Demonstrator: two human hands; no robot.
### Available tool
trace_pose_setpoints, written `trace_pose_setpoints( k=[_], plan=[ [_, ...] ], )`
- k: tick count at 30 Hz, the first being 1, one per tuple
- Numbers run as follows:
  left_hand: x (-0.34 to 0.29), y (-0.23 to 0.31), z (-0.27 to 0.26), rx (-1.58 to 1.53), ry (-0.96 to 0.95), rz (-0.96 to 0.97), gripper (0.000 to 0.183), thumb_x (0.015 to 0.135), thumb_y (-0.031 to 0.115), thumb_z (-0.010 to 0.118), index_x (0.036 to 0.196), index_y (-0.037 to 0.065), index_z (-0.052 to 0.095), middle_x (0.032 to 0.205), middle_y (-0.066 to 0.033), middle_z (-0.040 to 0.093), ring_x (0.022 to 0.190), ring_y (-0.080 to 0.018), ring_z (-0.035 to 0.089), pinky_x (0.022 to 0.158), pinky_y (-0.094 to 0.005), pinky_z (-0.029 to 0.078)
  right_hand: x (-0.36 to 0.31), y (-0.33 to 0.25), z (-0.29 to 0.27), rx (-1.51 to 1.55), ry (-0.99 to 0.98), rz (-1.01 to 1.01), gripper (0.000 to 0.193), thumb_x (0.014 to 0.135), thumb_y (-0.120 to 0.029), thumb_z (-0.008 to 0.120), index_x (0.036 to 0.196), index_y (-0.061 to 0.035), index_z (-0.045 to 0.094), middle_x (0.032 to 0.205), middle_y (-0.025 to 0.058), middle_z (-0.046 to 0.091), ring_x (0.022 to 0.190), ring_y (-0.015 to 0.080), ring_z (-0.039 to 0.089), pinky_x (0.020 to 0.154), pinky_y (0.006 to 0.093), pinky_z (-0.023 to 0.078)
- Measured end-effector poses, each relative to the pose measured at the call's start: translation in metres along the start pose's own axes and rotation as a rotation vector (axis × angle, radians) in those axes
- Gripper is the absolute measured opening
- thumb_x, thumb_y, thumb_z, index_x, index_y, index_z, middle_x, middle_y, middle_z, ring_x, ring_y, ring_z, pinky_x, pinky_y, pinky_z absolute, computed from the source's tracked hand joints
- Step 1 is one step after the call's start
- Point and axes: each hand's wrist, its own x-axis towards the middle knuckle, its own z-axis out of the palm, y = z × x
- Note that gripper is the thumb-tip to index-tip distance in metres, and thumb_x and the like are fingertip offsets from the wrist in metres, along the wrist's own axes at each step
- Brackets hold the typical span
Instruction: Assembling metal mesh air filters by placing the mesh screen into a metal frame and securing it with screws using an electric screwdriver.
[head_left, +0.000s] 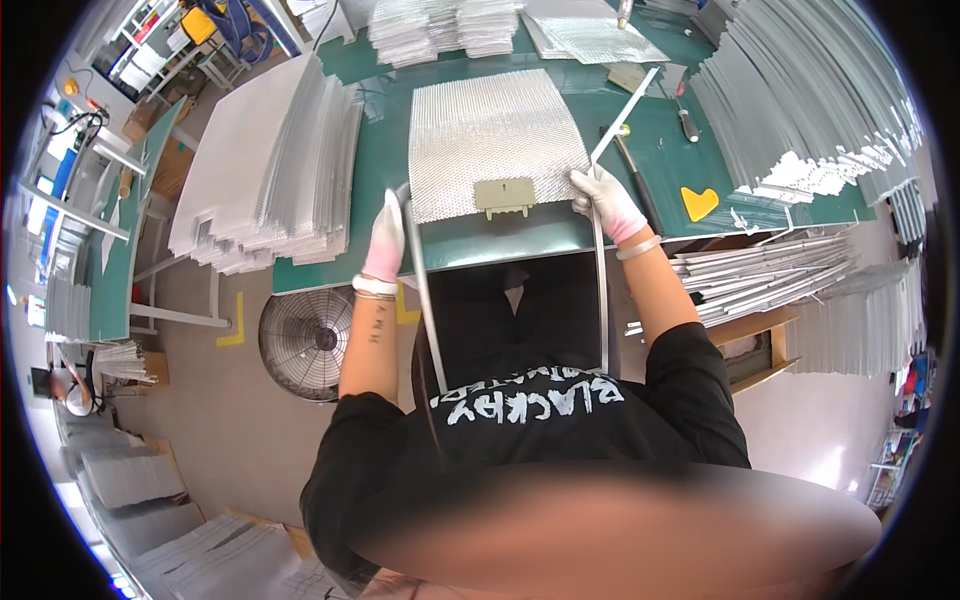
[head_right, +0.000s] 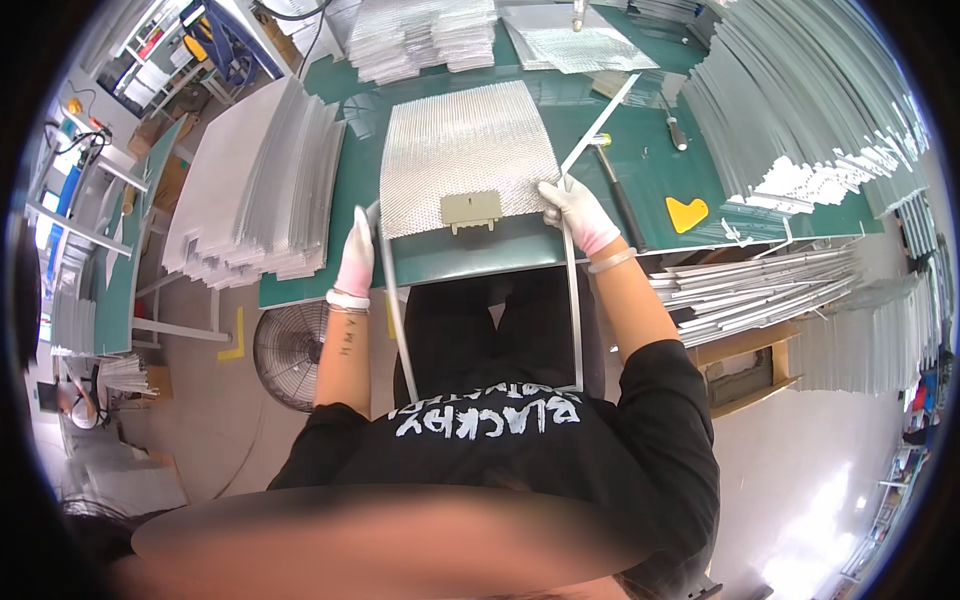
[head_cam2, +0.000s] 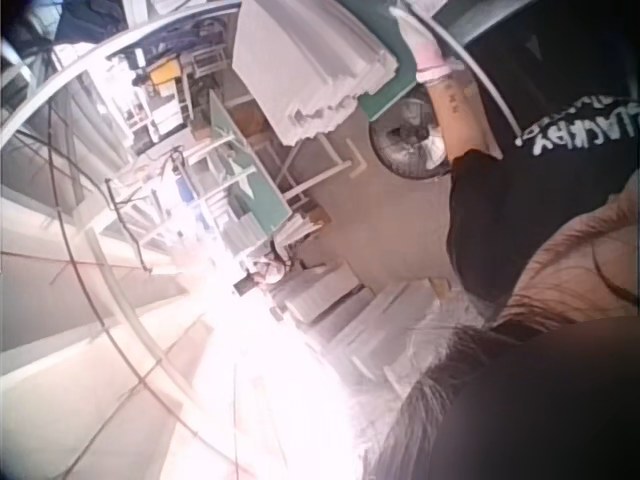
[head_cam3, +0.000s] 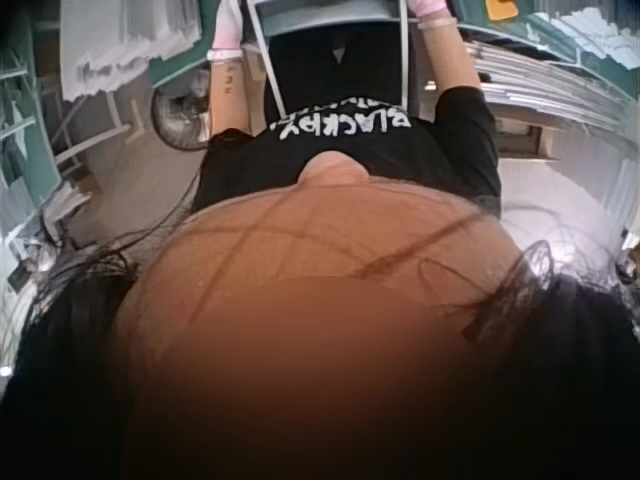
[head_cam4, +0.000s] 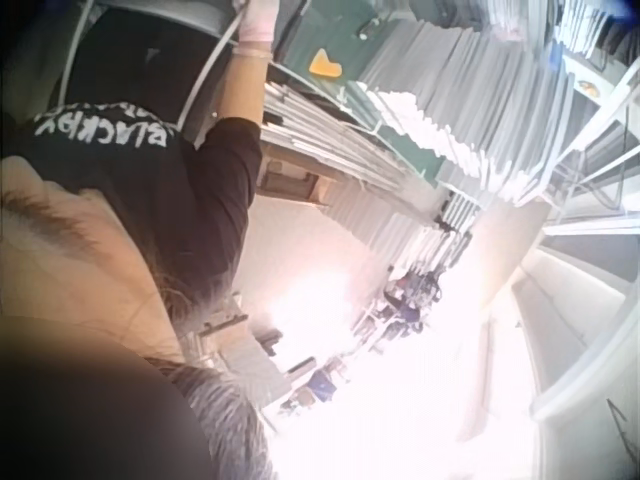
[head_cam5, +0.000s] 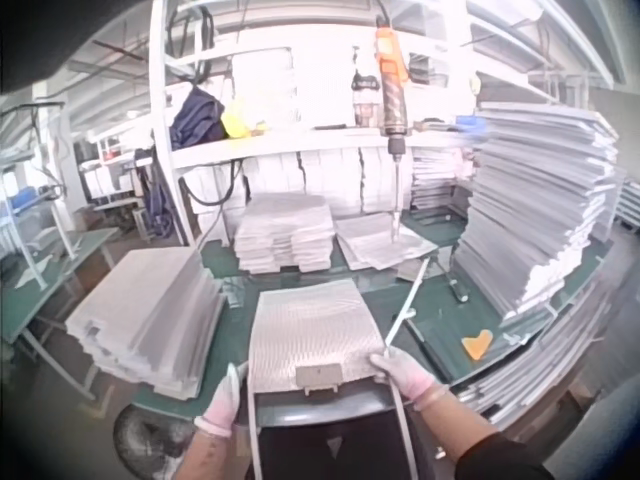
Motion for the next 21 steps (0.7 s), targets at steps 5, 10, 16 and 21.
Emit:
trace_pose_setpoints(
  k=[5,10,16,21],
  plan=[
    [-0.014,0.069,0.013,0.097,-0.207,0.199,0.045,0.098,0.014,0.056,0.135,-0.007,0.042,0.118,-0.0099,0.062,0.103,-0.0195,0.062,0.092,-0.035,0.054,-0.014,-0.001,0.014,-0.031,0.034,-0.06,0.014,0.098,-0.015,0.06,0.106,-0.0073,0.052,0.074,-0.0038,0.047,0.054,0.0056,0.039,0.052,0.0217,0.036],
    [-0.015,0.066,0.013,-0.208,-0.048,-0.2,0.042,0.093,-0.001,0.056,0.134,0.0,0.045,0.117,-0.0046,0.061,0.093,-0.0103,0.062,0.086,-0.0316,0.058,-0.035,-0.015,0.018,-0.032,0.041,-0.148,0.015,0.098,-0.014,0.06,0.11,-0.0069,0.054,0.075,-0.0042,0.048,0.056,0.0054,0.039,0.053,0.0228,0.036],
    [-0.037,0.091,0.03,-0.088,-0.071,0.051,0.067,0.091,-0.01,0.046,0.153,0.002,0.02,0.134,-0.008,0.049,0.11,-0.0121,0.056,0.091,-0.0277,0.052,-0.057,-0.034,0.029,-0.022,-0.012,-0.228,0.024,0.097,-0.013,0.06,0.118,-0.0053,0.053,0.076,-0.0039,0.049,0.059,0.0052,0.04,0.055,0.0214,0.034],
    [-0.076,0.116,0.0,0.23,0.029,0.511,0.045,0.099,0.004,0.044,0.142,-0.007,0.035,0.119,-0.0174,0.057,0.107,-0.0192,0.057,0.089,-0.0342,0.049,-0.094,-0.061,0.071,-0.186,-0.022,-0.327,0.028,0.095,-0.014,0.058,0.119,-0.0014,0.052,0.077,-0.004,0.049,0.062,0.0051,0.039,0.058,0.0208,0.035]
  ],
)
